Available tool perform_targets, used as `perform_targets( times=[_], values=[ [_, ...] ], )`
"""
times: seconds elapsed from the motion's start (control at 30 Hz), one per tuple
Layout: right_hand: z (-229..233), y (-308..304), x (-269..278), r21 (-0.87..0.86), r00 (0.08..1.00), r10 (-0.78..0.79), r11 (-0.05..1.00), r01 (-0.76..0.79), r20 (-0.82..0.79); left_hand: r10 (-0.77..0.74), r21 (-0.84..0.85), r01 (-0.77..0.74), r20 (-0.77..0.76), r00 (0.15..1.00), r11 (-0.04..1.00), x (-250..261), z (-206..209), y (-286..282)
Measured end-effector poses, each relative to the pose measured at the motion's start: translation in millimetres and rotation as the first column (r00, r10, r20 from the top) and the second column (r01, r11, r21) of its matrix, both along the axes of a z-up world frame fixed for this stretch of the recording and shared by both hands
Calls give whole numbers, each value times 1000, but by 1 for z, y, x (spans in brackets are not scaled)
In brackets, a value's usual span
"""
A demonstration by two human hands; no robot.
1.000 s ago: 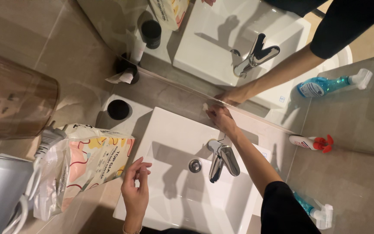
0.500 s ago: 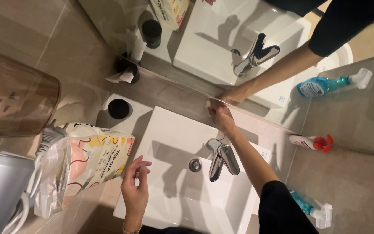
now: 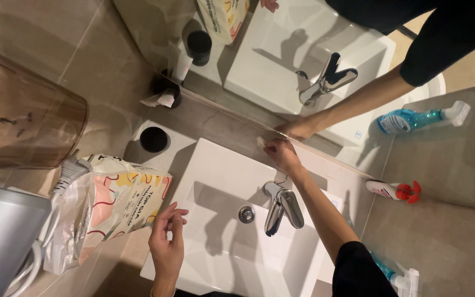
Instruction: The person cleans a bathroom sink and mirror using paper towels and a spray bottle. They wipe the faucet, sink basin, and countertop, then spray the mirror and wipe it clean. The person also wipes the wall tiles and the hairdryer holder.
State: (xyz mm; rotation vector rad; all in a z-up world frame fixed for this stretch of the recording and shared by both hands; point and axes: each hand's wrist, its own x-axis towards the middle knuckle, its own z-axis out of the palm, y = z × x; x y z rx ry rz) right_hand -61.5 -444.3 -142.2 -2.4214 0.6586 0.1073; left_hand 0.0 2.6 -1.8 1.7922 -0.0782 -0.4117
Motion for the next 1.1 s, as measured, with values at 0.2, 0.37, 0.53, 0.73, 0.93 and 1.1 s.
perform_targets(
  times=[0.2, 0.37, 0.53, 0.73, 0.93, 1.1],
  values=[
    [-23, 12, 2, 18, 956, -243, 970, 243, 163, 0, -8, 0, -8, 1000, 1000, 3, -5, 3],
    [-19, -3, 3, 350, 954, -297, 889, 294, -49, 3, -8, -3, -15, 1000, 1000, 3, -5, 6],
    [-6, -12, 3, -193, 974, 222, 955, -227, -49, 14, 14, -14, -2, 1000, 1000, 4, -5, 11],
    [-14, -25, 9, -232, 896, 427, 865, -444, -122, 15, -21, -16, -42, 999, 1000, 4, -9, 12],
    [-15, -31, 16, -151, 871, 478, 858, -490, -112, 7, -11, -8, -27, 1000, 1000, 6, -8, 5],
    [-22, -32, 5, -202, 903, 428, 887, -415, 26, -15, -3, 15, -22, 1000, 1000, 6, -4, -2]
  ],
)
